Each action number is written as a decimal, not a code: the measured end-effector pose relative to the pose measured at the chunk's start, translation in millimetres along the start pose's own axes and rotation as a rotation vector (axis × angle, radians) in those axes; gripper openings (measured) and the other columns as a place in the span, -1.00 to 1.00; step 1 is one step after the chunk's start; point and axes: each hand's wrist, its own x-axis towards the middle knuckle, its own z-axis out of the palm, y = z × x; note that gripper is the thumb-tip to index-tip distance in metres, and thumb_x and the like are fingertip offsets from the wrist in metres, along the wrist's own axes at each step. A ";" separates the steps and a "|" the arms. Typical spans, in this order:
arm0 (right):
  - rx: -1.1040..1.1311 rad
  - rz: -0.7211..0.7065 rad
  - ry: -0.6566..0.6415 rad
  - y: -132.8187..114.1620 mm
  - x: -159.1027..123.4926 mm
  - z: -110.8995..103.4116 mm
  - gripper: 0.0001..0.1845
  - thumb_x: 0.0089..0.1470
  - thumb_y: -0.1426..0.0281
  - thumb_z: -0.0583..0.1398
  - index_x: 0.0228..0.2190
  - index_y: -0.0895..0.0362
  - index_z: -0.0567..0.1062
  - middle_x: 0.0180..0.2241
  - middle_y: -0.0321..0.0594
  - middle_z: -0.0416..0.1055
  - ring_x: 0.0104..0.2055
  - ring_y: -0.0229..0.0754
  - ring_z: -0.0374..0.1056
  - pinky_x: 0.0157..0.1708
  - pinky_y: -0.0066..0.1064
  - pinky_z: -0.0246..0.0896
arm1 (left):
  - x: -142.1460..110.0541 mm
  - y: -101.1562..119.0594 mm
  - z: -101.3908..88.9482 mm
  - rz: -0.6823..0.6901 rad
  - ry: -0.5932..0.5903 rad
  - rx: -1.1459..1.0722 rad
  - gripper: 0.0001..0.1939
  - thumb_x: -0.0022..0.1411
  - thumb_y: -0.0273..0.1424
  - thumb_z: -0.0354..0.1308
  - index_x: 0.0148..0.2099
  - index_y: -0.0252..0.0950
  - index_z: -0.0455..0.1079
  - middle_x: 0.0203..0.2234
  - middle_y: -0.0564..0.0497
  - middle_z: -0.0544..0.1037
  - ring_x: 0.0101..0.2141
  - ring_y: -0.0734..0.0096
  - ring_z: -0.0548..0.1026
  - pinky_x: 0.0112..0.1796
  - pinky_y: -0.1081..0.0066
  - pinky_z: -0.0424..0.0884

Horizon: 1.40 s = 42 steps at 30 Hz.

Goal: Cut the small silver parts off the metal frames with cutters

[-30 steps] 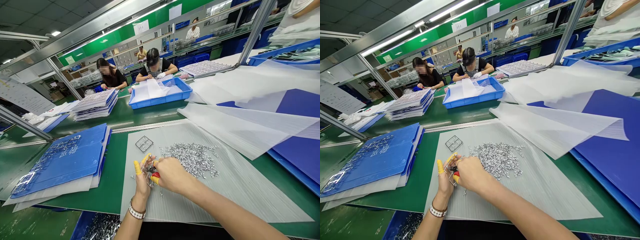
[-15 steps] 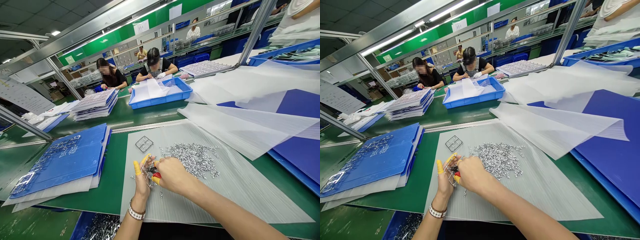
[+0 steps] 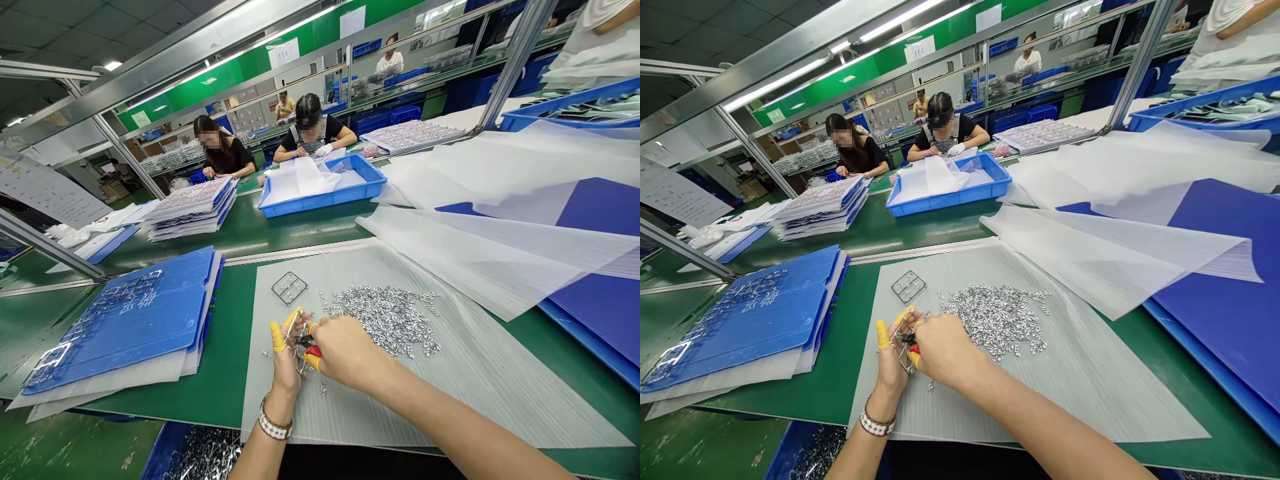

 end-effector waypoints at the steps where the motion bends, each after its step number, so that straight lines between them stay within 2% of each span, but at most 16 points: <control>1: -0.006 -0.002 0.005 -0.5 -0.3 -0.1 -0.75 0.06 0.27 0.16 -0.33 0.19 0.51 -0.43 -0.10 0.52 -0.36 -0.04 0.48 -0.43 -0.39 0.23 | 0.3 -0.7 -0.4 0.000 0.001 0.002 -0.31 0.16 0.16 -0.14 -0.09 -0.28 0.50 -0.13 -0.17 0.56 -0.05 0.14 0.44 0.02 0.20 0.27; 7: -0.025 -0.032 0.003 -2.1 0.6 0.5 -0.76 0.10 0.32 0.12 -0.34 0.21 0.52 -0.44 -0.07 0.51 -0.37 -0.02 0.48 -0.43 -0.35 0.23 | 1.2 -2.1 -1.9 -0.005 0.002 -0.004 -0.31 0.16 0.16 -0.14 -0.09 -0.28 0.50 -0.14 -0.17 0.56 -0.06 0.14 0.45 0.03 0.19 0.26; 11: -0.022 0.011 0.030 1.7 0.7 4.2 -0.75 0.07 0.30 0.14 -0.35 0.22 0.52 -0.43 -0.06 0.51 -0.34 -0.01 0.48 -0.39 -0.34 0.25 | 1.5 3.8 -1.3 -0.008 -0.009 -0.044 -0.30 0.16 0.16 -0.15 -0.10 -0.31 0.50 -0.14 -0.19 0.56 -0.10 0.16 0.47 0.01 0.21 0.28; 20: -0.012 0.011 -0.026 5.0 -5.6 15.7 -0.69 0.05 0.21 0.15 -0.36 0.21 0.51 -0.40 -0.04 0.51 -0.31 0.02 0.47 -0.36 -0.30 0.28 | 10.1 22.6 -0.2 -0.128 -0.014 -0.254 -0.28 0.17 0.14 -0.15 -0.13 -0.40 0.49 -0.13 -0.26 0.54 -0.19 0.14 0.52 -0.25 0.29 0.42; 32: -0.016 -0.007 0.000 4.0 1.5 23.4 -0.66 0.04 0.18 0.15 -0.37 0.21 0.53 -0.40 -0.03 0.51 -0.34 0.02 0.46 -0.37 -0.29 0.29 | 7.2 14.2 3.7 -0.009 0.023 -0.121 -0.25 0.14 0.18 -0.15 -0.09 -0.37 0.49 -0.14 -0.24 0.56 -0.17 0.12 0.52 -0.04 0.21 0.33; 42: -0.007 -0.029 -0.039 1.6 0.3 20.4 -0.73 0.06 0.26 0.16 -0.38 0.21 0.54 -0.42 -0.03 0.52 -0.35 -0.01 0.48 -0.41 -0.34 0.28 | 4.2 11.3 5.1 0.048 0.009 -0.087 -0.28 0.14 0.17 -0.13 -0.07 -0.33 0.48 -0.13 -0.20 0.55 -0.12 0.14 0.49 0.00 0.21 0.29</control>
